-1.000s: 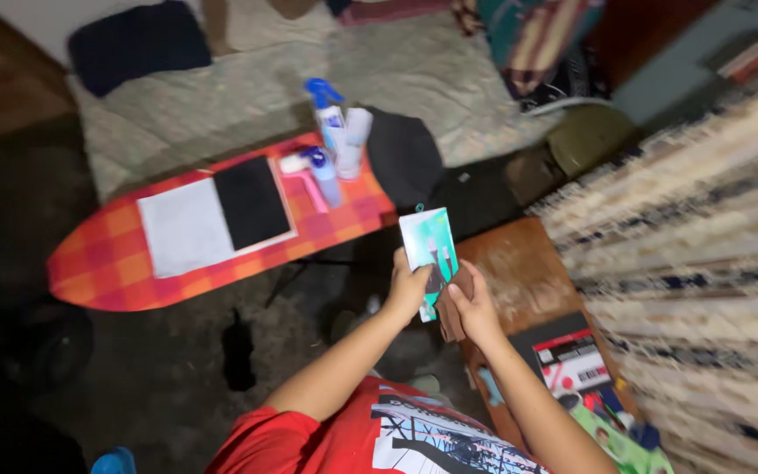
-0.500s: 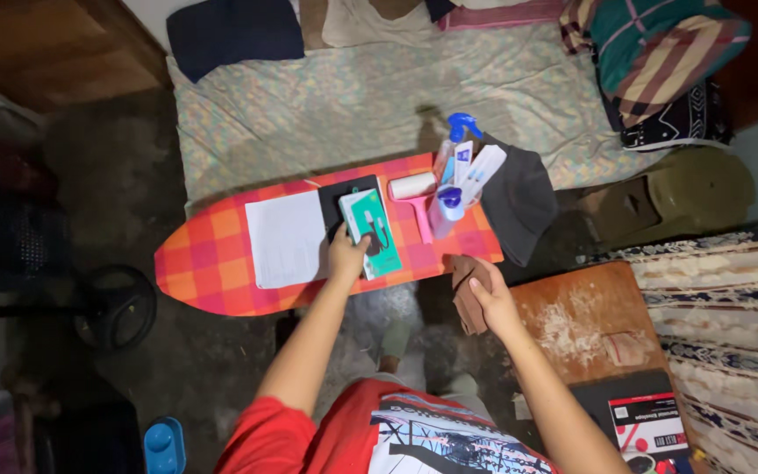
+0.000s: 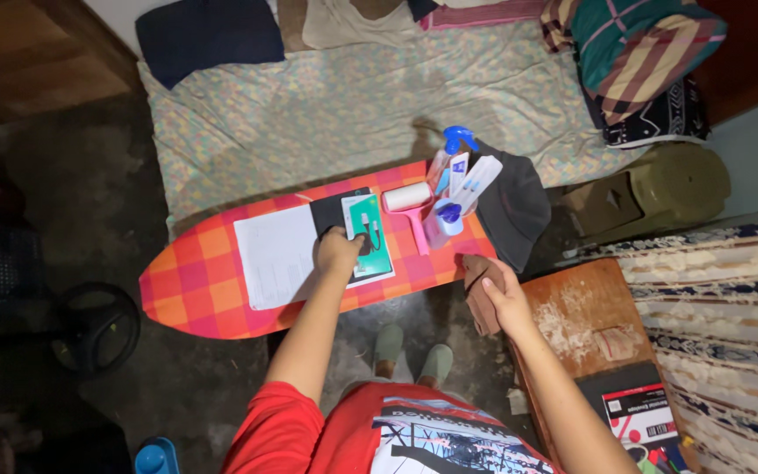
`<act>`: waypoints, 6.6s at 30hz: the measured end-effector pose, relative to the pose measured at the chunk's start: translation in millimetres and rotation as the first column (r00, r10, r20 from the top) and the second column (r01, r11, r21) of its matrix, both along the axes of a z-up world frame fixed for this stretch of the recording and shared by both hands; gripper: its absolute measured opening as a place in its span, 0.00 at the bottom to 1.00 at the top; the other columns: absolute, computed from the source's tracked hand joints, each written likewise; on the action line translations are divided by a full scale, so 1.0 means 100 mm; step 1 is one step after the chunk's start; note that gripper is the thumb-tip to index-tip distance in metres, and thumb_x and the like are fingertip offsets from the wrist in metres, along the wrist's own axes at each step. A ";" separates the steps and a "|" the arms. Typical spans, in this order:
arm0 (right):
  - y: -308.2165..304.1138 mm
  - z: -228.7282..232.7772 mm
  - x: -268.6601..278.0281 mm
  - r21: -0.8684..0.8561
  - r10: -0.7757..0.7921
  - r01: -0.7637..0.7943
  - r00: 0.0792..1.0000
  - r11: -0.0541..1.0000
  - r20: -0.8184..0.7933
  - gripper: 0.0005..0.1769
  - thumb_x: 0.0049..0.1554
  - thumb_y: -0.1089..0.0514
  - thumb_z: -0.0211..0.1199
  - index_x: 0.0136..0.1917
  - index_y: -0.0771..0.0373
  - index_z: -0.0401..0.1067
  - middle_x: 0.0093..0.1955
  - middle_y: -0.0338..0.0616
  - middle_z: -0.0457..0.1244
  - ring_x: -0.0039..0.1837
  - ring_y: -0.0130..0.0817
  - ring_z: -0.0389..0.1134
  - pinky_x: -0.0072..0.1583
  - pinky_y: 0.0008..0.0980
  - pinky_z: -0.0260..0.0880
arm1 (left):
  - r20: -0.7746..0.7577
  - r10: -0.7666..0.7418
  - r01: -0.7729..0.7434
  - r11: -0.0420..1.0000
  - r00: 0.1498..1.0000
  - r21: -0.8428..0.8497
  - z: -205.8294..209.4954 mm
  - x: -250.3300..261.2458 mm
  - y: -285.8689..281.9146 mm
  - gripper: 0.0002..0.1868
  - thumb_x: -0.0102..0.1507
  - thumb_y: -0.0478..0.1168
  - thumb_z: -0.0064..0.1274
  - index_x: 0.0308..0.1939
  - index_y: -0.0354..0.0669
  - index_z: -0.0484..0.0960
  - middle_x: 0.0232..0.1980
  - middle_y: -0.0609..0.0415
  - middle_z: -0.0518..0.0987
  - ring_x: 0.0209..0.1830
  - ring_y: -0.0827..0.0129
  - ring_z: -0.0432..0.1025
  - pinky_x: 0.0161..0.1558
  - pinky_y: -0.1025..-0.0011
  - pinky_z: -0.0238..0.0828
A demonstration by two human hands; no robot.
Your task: The person wipes the surfaces of several items on a table with a cloth, including a notebook, a small box, a power adapter, and a laptop. They then move the cleaned items to an ironing board.
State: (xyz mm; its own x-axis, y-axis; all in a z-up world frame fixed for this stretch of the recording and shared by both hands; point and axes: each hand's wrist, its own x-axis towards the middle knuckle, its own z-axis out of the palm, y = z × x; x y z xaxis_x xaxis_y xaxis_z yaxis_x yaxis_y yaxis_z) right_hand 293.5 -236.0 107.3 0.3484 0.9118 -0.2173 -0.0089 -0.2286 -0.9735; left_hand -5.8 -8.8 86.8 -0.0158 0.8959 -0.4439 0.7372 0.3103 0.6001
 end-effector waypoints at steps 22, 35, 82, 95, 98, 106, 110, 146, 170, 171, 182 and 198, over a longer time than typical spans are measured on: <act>-1.57 -0.18 0.35 0.067 -0.552 0.548 0.823 0.833 0.133 0.27 0.63 0.56 0.61 0.74 0.61 0.62 0.65 0.47 0.63 0.68 0.36 0.62 0.70 0.36 0.61 | 0.129 -0.854 0.729 0.500 0.503 0.467 0.50 2.12 -2.13 0.06 0.60 0.42 0.57 0.38 0.47 0.79 0.33 0.45 0.80 0.36 0.45 0.75 0.37 0.50 0.72; -4.23 -0.61 1.14 -0.031 -0.844 0.847 0.532 0.531 0.067 0.29 0.62 0.56 0.60 0.74 0.61 0.60 0.68 0.47 0.62 0.71 0.35 0.60 0.71 0.34 0.59 | 0.135 -0.971 0.884 0.235 0.196 0.405 -0.24 3.95 -3.85 0.08 0.57 0.42 0.60 0.39 0.49 0.82 0.33 0.47 0.83 0.35 0.50 0.79 0.37 0.55 0.76; -4.96 -1.16 2.13 -0.065 -0.940 0.948 0.317 0.311 0.125 0.31 0.59 0.58 0.61 0.74 0.59 0.61 0.71 0.52 0.60 0.73 0.43 0.60 0.72 0.36 0.57 | 0.894 0.023 0.775 0.489 0.448 -0.400 -1.86 6.04 -4.96 0.07 0.67 0.37 0.52 0.46 0.39 0.75 0.43 0.52 0.78 0.44 0.63 0.72 0.48 0.65 0.71; -4.01 0.20 2.28 0.266 -0.797 0.810 0.354 0.523 0.490 0.29 0.68 0.45 0.45 0.77 0.57 0.63 0.84 0.58 0.48 0.85 0.57 0.46 0.81 0.55 0.46 | 0.903 0.198 0.920 0.022 0.380 -0.392 0.44 5.01 -4.41 0.51 0.47 0.20 0.35 0.78 0.39 0.57 0.73 0.43 0.69 0.72 0.54 0.66 0.71 0.59 0.64; -3.79 0.25 1.94 0.393 -0.653 0.557 0.405 0.731 0.641 0.30 0.67 0.46 0.48 0.77 0.62 0.60 0.83 0.62 0.46 0.85 0.59 0.43 0.81 0.53 0.41 | 0.865 0.145 0.848 0.174 0.480 -0.500 0.60 4.97 -4.32 0.48 0.49 0.19 0.36 0.77 0.42 0.58 0.71 0.41 0.70 0.69 0.51 0.66 0.68 0.55 0.63; -3.84 -0.04 2.23 0.085 -0.852 0.890 0.453 0.448 -0.261 0.31 0.63 0.43 0.50 0.73 0.63 0.64 0.77 0.58 0.54 0.79 0.52 0.51 0.76 0.49 0.48 | 0.919 0.211 0.926 0.109 0.333 -0.361 0.98 4.79 -4.14 0.50 0.46 0.19 0.34 0.78 0.35 0.60 0.69 0.39 0.72 0.69 0.53 0.68 0.70 0.58 0.63; -3.87 -0.09 2.21 -0.148 -0.670 0.878 0.228 0.455 -0.707 0.34 0.60 0.39 0.51 0.71 0.62 0.65 0.73 0.55 0.58 0.74 0.49 0.57 0.72 0.49 0.54 | 0.916 0.246 0.938 0.062 0.317 -0.341 1.16 4.76 -4.23 0.49 0.48 0.19 0.35 0.78 0.34 0.59 0.71 0.37 0.70 0.70 0.52 0.67 0.70 0.57 0.62; -4.08 0.76 2.00 0.307 -0.557 0.639 0.232 0.705 0.798 0.28 0.67 0.45 0.44 0.74 0.60 0.66 0.81 0.59 0.50 0.82 0.58 0.46 0.77 0.54 0.42 | 0.924 0.162 0.933 0.047 0.345 -0.356 0.54 4.91 -4.73 0.37 0.46 0.25 0.41 0.62 0.30 0.73 0.54 0.44 0.80 0.52 0.56 0.78 0.53 0.60 0.76; -4.23 -0.09 2.22 0.387 -0.631 0.592 0.280 0.707 0.724 0.27 0.68 0.55 0.43 0.78 0.63 0.59 0.80 0.60 0.52 0.81 0.59 0.50 0.79 0.50 0.48 | 0.924 0.155 0.930 0.059 0.351 -0.363 0.38 4.55 -4.68 0.39 0.43 0.25 0.39 0.61 0.24 0.74 0.54 0.37 0.81 0.51 0.50 0.79 0.55 0.57 0.80; -4.31 -0.25 2.38 0.387 -0.582 0.636 0.121 0.667 0.804 0.25 0.68 0.57 0.43 0.77 0.62 0.60 0.76 0.57 0.58 0.77 0.58 0.59 0.76 0.50 0.57 | 0.914 0.165 0.915 0.105 0.370 -0.389 0.40 4.44 -4.62 0.39 0.43 0.24 0.39 0.61 0.24 0.73 0.54 0.37 0.81 0.51 0.51 0.80 0.54 0.57 0.80; -3.50 -0.40 2.17 -0.392 -0.579 0.431 0.673 0.812 -0.459 0.17 0.60 0.50 0.52 0.59 0.57 0.68 0.47 0.40 0.67 0.44 0.33 0.71 0.41 0.41 0.73 | 0.861 -0.396 0.817 0.575 0.320 -0.039 0.50 3.57 -3.95 0.31 0.66 0.29 0.47 0.74 0.40 0.62 0.74 0.48 0.69 0.76 0.57 0.61 0.72 0.67 0.55; -1.04 0.39 0.48 -0.420 0.039 -0.298 0.850 0.857 -0.525 0.21 0.54 0.57 0.60 0.59 0.67 0.74 0.47 0.52 0.70 0.45 0.41 0.72 0.46 0.39 0.74 | 0.492 -0.566 0.399 0.821 0.661 0.408 0.33 0.96 -2.51 0.33 0.60 0.38 0.66 0.68 0.46 0.72 0.73 0.40 0.69 0.74 0.50 0.63 0.72 0.59 0.61</act>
